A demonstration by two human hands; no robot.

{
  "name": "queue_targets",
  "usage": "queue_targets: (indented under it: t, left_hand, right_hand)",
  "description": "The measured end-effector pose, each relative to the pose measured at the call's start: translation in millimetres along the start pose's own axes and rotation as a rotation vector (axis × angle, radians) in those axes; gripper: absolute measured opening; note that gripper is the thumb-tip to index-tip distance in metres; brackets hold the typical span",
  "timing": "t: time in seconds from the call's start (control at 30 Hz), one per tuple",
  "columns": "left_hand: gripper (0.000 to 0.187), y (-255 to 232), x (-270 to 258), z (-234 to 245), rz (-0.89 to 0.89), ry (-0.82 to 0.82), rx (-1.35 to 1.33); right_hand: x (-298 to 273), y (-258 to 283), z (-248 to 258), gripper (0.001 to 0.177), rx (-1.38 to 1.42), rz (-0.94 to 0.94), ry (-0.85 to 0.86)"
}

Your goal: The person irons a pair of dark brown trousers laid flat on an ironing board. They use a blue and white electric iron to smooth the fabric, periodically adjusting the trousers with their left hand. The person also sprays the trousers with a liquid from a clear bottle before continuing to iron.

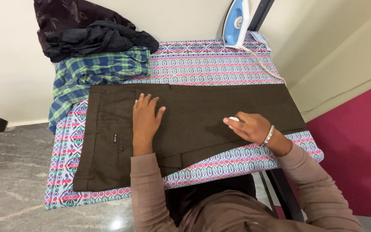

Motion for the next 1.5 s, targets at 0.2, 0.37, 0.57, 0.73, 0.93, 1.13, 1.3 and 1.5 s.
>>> queue_targets:
  t: [0.2,0.37,0.57,0.73,0.93,1.13,1.3,1.5]
  left_hand:
    - [0.041,-6.8,-0.8,12.1,-0.017,-0.063,-0.03]
    - [0.04,-10.0,-1.1,14.0,-0.011,-0.072,-0.048]
    - [0.039,-12.2,-1.1,15.1,-0.037,-0.086,-0.044]
    - [0.039,-13.7,-1.0,15.4,-0.046,-0.098,-0.039]
    - [0.038,-16.2,-1.4,15.3,-0.073,-0.099,-0.039]
    - [0.039,-15.6,-0.9,13.3,-0.062,-0.098,-0.048]
    - [0.038,-16.3,-2.1,11.3,-0.057,-0.101,-0.06]
    - [0.038,-16.2,0.3,16.4,-0.066,-0.106,-0.06]
  right_hand:
    - [16.8,6.6,-11.5,0.051,-0.026,0.018,0.106]
    - [46.8,-8.2,-38.7,0.047,-0.113,-0.061,0.199]
    - [93.2,-48.6,-75.2,0.047,-0.15,-0.188,0.291]
    - [85.7,-74.3,-78.4,0.049,-0.119,-0.279,0.337]
    - [11.5,-118.3,-38.0,0.046,-0.175,-0.377,0.307]
    - [-81.8,-186.5,0.1,0.045,-0.248,-0.612,0.376]
    - [-144.7,-222.8,18.6,0.053,-0.285,-0.747,0.42]
    - [-212.4,-210.1,31.8,0.05,-0.259,-0.818,0.379]
Point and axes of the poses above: each hand's wrist, its own x-axis towards the middle knuckle, its own z-axis out of the back of the hand, y = z × x, the point moved 9 cm from there along x, towards the middle knuckle, and after that the axes turned 8 degrees about -x, right-handed, at the moved point
